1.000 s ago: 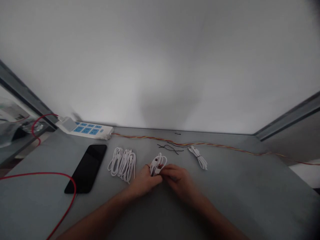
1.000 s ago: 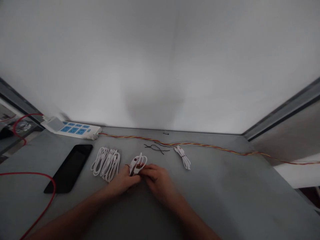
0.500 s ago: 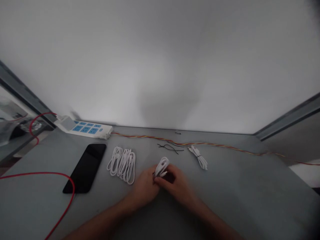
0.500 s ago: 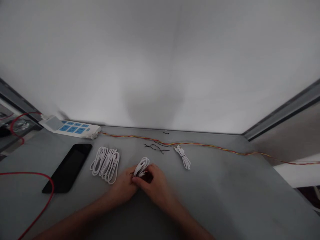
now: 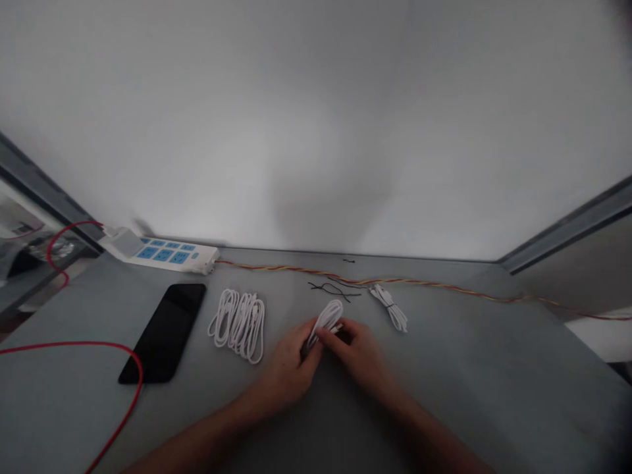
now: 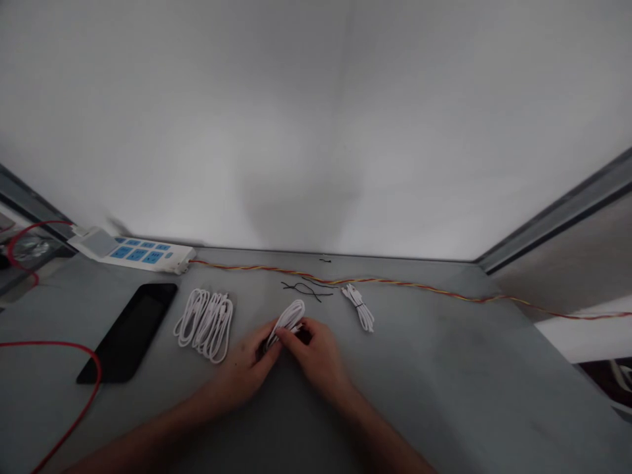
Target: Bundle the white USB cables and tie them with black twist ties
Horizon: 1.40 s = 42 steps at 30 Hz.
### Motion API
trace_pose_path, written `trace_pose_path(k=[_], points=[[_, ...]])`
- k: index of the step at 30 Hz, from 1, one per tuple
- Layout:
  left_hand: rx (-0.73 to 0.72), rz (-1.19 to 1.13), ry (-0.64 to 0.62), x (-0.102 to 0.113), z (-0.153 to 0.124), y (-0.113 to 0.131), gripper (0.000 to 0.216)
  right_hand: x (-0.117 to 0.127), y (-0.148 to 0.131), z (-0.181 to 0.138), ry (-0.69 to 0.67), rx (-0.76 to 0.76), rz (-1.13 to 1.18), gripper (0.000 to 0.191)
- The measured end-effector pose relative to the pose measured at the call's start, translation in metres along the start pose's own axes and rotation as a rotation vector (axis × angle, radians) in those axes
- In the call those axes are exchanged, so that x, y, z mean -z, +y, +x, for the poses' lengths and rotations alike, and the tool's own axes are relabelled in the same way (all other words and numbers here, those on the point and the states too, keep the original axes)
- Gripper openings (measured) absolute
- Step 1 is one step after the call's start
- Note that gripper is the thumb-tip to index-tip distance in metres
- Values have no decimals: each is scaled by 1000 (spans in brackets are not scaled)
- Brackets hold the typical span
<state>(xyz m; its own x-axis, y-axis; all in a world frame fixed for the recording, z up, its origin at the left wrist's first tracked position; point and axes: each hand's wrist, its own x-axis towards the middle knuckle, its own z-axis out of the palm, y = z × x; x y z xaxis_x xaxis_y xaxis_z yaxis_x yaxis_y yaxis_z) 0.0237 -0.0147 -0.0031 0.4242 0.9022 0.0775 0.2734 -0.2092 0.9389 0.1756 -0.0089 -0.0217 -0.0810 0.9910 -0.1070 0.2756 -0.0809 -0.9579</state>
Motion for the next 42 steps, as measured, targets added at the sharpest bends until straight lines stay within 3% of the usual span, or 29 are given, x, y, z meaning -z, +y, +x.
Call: trace_pose_path(k=[8, 13, 17, 24, 33, 42], points=[[251, -94, 121, 3, 4, -15, 41, -2, -2, -1, -100, 39, 124, 23], [223, -95, 120, 2, 2, -12, 39, -1, -3, 0, -101, -9, 44, 23], [203, -50, 104, 3, 2, -10, 37, -1, -5, -1, -140, -23, 104, 20], [50, 126, 68, 5, 4, -13, 34, -2, 0, 0, -128, -126, 174, 19], [-22, 383, -171, 12, 5, -16, 43, 0, 6, 1, -216, -238, 327, 21], [-29, 612, -241, 10, 2, -22, 48, 2, 6, 0, -253, -294, 199, 33]])
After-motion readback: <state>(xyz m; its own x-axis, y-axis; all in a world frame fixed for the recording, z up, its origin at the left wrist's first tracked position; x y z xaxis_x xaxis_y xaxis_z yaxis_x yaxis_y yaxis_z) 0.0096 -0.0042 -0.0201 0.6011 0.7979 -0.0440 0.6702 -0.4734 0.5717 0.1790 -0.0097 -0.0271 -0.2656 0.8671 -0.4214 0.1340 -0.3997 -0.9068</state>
